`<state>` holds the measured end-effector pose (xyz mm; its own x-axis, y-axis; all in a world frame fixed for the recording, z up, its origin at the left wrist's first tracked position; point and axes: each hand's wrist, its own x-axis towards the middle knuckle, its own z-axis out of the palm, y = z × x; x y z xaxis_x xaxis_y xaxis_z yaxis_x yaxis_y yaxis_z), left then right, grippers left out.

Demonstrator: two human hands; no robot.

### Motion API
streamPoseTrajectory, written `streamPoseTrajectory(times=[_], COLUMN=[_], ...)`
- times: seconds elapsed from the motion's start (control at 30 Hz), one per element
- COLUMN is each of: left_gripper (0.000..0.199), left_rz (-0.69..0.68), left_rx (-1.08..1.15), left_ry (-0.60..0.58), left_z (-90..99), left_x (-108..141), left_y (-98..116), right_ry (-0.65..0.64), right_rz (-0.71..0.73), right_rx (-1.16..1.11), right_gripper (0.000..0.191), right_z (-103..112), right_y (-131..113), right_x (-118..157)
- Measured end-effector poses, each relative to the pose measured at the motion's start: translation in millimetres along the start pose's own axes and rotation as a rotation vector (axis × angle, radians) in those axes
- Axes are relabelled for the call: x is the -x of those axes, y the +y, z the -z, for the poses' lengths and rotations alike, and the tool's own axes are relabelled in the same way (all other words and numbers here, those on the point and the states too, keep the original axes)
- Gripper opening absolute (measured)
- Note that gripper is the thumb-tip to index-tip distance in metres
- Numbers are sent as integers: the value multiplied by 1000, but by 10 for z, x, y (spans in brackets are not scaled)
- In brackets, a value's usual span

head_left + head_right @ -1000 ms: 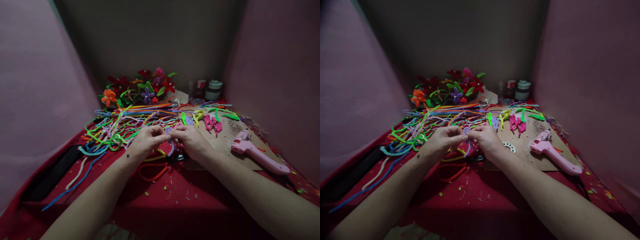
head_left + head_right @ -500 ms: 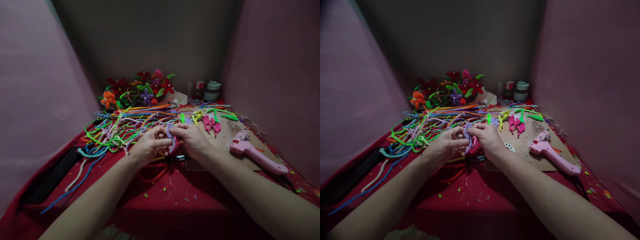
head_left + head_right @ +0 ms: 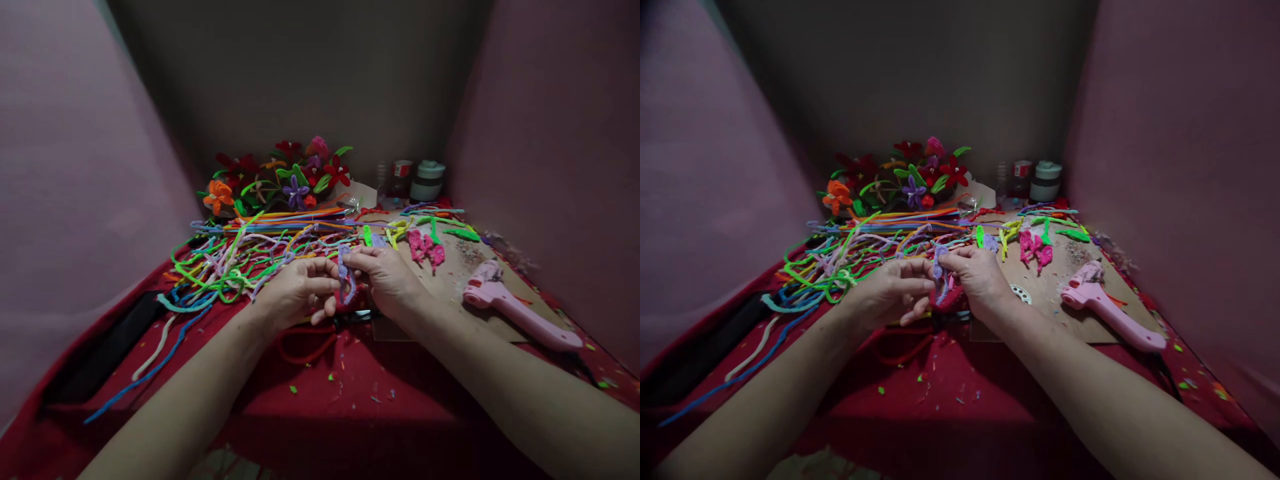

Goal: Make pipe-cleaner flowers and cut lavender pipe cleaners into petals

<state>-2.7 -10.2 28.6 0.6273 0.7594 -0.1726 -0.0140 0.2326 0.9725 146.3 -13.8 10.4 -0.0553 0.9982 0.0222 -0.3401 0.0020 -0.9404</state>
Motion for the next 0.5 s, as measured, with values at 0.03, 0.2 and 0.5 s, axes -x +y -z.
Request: streamPoseTrajectory(times=[0.03, 0.2, 0.5], left_gripper=[12, 16, 16], left_rz=[6, -46, -121], left_rx=[43, -31, -118], left_ry=[-15, 84, 62], left_z=[-7, -56, -34], left_x=[2, -9, -35], left_y=[5, -16, -42], right_ry=[6, -8, -77], right_rz=[-6, -26, -22], right_rx=[4, 19, 25], right_gripper=[14, 16, 20], right_z=[-4, -9, 5], right_y=[-9, -2, 28], right_x=[7, 17, 9])
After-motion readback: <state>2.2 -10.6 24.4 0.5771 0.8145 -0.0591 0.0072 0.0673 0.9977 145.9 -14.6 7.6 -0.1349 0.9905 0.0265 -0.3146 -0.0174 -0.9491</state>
